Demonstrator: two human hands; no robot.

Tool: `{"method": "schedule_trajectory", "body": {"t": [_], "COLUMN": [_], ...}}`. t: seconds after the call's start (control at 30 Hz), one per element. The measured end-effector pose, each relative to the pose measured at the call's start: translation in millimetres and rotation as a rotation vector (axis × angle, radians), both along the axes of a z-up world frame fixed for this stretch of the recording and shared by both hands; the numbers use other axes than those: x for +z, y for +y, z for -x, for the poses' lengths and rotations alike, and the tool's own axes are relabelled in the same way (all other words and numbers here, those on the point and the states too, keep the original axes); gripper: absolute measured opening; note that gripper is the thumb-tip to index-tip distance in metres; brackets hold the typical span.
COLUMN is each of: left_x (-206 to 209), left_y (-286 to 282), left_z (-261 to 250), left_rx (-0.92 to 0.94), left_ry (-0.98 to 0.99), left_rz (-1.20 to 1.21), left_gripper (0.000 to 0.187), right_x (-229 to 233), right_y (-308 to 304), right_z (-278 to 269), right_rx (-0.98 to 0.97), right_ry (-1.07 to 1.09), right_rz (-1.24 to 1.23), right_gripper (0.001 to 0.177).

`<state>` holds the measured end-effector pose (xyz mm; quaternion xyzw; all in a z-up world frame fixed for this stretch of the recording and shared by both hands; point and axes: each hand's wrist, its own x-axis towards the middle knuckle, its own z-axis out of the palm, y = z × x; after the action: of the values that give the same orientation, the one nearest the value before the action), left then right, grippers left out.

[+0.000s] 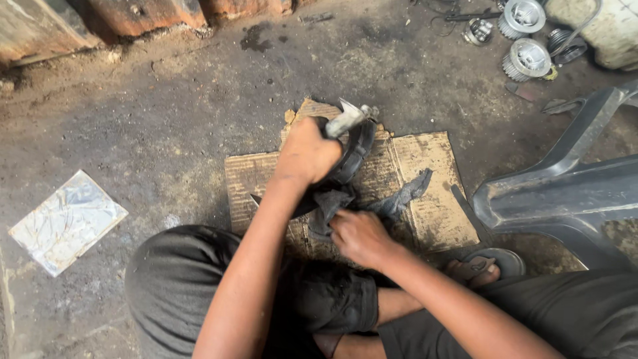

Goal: The person sits on the floor and cleans a circular mechanical part using a cloth. They wipe the exterior and interior surfaces, rotate the part to access different areas, and continue scrubbing until the part appears cleaner.

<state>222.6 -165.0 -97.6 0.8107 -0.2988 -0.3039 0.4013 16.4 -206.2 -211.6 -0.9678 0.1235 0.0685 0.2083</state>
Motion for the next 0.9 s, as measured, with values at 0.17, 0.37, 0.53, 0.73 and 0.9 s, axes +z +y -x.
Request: {"method": "schedule_trajectory", "body": {"t": [0.17, 0.37, 0.53, 0.73, 0.9], "left_x": [1, -6, 2, -3, 0], "left_y": [4, -1, 5, 8, 4], "left_z": [3, 3, 0, 2, -3], "left_rx": [0.004, 0.015, 0.052, 0.017, -0.008], "left_ry": [-0.007, -0.056, -0.064, -0.022, -0.048], "left_rz": [0.017, 0.05, 0.147, 0.048, 0.023], "left_gripper": [0.039, 0.041, 0.043, 0.04, 0.043], "right_x": [-1, -23, 8, 16, -15], "right_y": [-20, -2, -1, -17, -12], "right_z": [-17, -20, 1, 1, -19], "right_rx": [-0.103, -0.186, -0.162, -0.286, -0.184], "right_ry": [0.084, -0.264, 0.183, 0.089, 0.003], "right_rz": [0.221, 0.196, 0.208, -0.026, 0.09], "right_gripper": [0.017, 0.016, 0.02, 0.024, 0.023]}}
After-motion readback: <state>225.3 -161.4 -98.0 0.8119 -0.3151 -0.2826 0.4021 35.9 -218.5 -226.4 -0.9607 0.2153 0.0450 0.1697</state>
